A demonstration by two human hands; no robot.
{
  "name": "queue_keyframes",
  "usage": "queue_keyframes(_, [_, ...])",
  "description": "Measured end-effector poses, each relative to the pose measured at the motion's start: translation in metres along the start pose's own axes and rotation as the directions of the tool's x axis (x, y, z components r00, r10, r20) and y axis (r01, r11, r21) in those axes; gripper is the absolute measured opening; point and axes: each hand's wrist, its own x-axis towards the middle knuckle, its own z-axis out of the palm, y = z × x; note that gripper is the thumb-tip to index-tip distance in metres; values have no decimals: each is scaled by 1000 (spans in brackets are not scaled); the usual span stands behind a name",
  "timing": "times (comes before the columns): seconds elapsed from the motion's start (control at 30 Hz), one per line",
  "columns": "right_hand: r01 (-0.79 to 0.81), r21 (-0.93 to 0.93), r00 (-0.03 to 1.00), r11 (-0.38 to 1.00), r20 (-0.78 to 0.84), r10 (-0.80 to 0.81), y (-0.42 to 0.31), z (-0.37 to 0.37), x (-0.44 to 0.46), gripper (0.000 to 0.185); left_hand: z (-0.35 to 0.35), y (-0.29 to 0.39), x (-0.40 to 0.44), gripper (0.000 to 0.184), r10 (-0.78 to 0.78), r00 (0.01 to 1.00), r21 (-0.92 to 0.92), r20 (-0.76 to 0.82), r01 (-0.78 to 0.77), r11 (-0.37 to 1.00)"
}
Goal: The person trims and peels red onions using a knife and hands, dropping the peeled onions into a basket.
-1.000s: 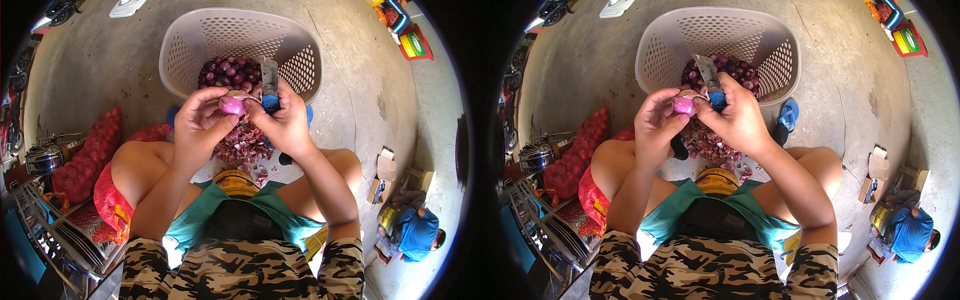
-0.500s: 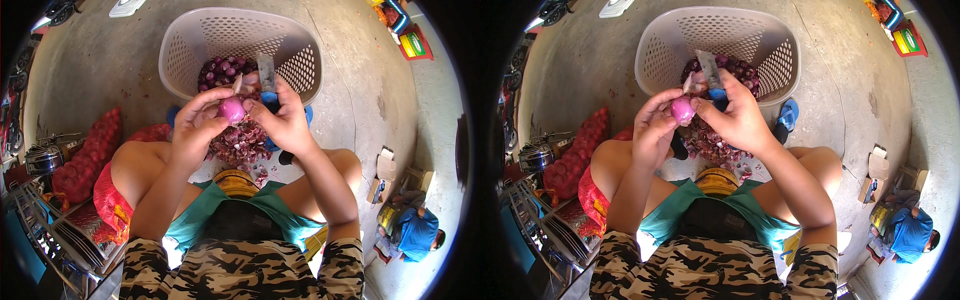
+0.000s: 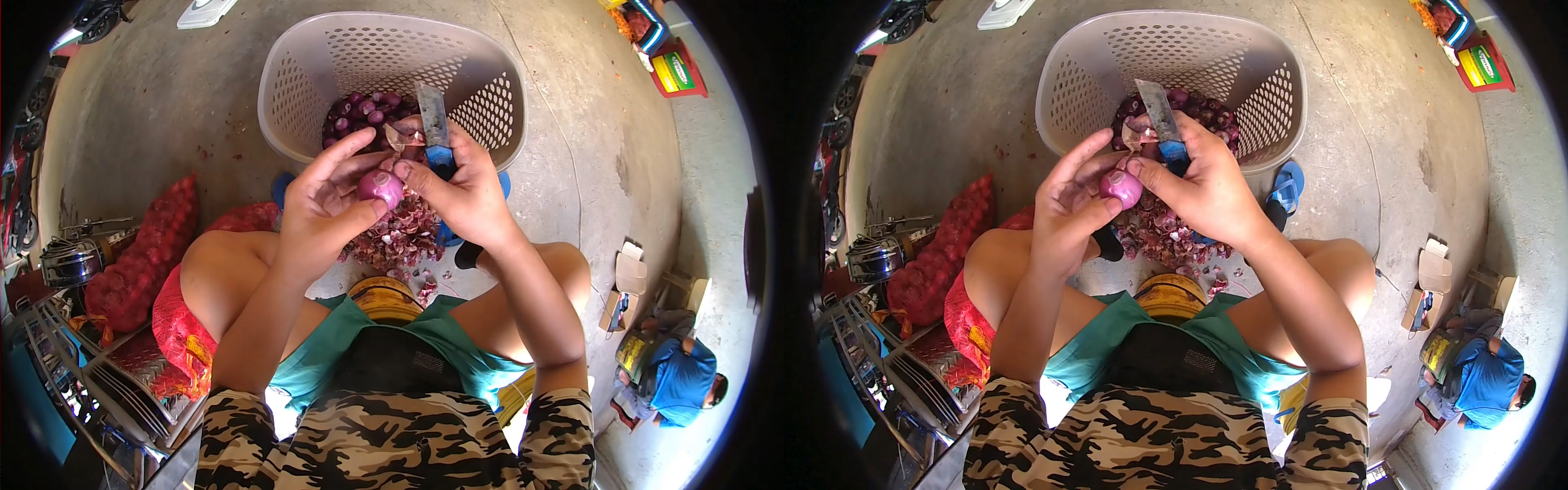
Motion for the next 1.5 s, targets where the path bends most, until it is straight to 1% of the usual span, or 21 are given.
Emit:
queue_keyframes(0.1, [-18,-106,999,994,26,21,0,-4,-1,22,2,4,-1,67,-7,999,-2,40,7,1000])
queue_keyframes(0.17, [-34,-151,999,988,18,38,2,-5,-1,17,4,5,0,64,15,1000,-46,11,-15,999])
queue_keyframes(0.2, [-14,-137,1000,990,17,17,1,-6,-1,17,5,5,1,63,26,1000,-68,-5,-26,997])
queue_keyframes(0.27, [26,-107,1000,994,16,-24,-4,-9,-1,16,0,4,2,59,-16,999,-110,-29,12,994])
queue_keyframes(0.3, [45,-196,996,980,79,-30,-6,-14,0,16,-2,4,2,58,-36,998,-131,-42,30,991])
queue_keyframes(0.33, [69,-283,989,957,143,-29,-9,-22,2,17,-1,6,2,48,-77,993,-157,-93,61,986])
queue_keyframes(0.37, [98,-365,978,926,205,-23,-9,-28,2,17,-4,5,2,45,-106,990,-186,-92,87,979])
queue_keyframes(0.43, [144,-467,963,872,271,-14,-10,-34,2,22,-13,3,3,38,-164,983,-242,-86,139,960])
queue_keyframes(0.47, [169,-515,953,840,302,-6,-10,-34,2,24,-14,1,2,36,-162,982,-275,-96,130,953])
queue_keyframes(0.57, [261,-583,903,769,429,18,-5,-35,-1,29,-17,-4,3,31,-162,981,-361,-108,114,926])
queue_keyframes(0.6, [218,-561,900,799,433,58,-9,-33,-2,33,-18,-5,3,31,-162,982,-382,-101,112,917])
queue_keyframes(0.7, [79,-583,883,808,418,215,-14,-30,-2,34,-16,-4,4,30,-152,983,-422,-106,94,902])
queue_keyframes(0.8, [115,-512,951,851,304,55,4,-27,-6,36,-17,-7,5,28,-149,983,-472,-108,82,878])
queue_keyframes(0.9, [116,-410,976,904,214,-29,5,-20,-10,34,-13,-9,3,25,-173,974,-501,-146,78,862])
queue_keyframes(0.93, [127,-408,976,904,215,-40,5,-15,-11,32,-12,-10,3,24,-184,969,-506,-164,77,859])
queue_keyframes(1.03, [165,-402,973,901,216,-82,7,4,-13,26,-15,-17,-1,18,-115,986,-543,-123,30,839])
queue_keyframes(1.1, [201,-398,969,895,214,-122,9,15,-17,22,-14,-20,-1,16,-112,980,-504,-165,14,864])
queue_keyframes(1.13, [186,-421,969,888,229,-94,7,17,-18,21,-13,-20,-1,15,-109,976,-483,-186,6,875])
queue_keyframes(1.23, [132,-418,980,899,190,-56,8,21,-19,21,-12,-21,-2,16,-67,980,-456,-187,-26,890])
queue_keyframes(1.33, [73,-398,990,915,137,-19,7,20,-17,22,-10,-19,-4,17,-32,986,-490,-163,-52,870])
queue_keyframes(1.5, [72,-365,993,928,109,-34,9,20,-17,23,-11,-20,-3,18,1,990,-498,-139,-71,865])
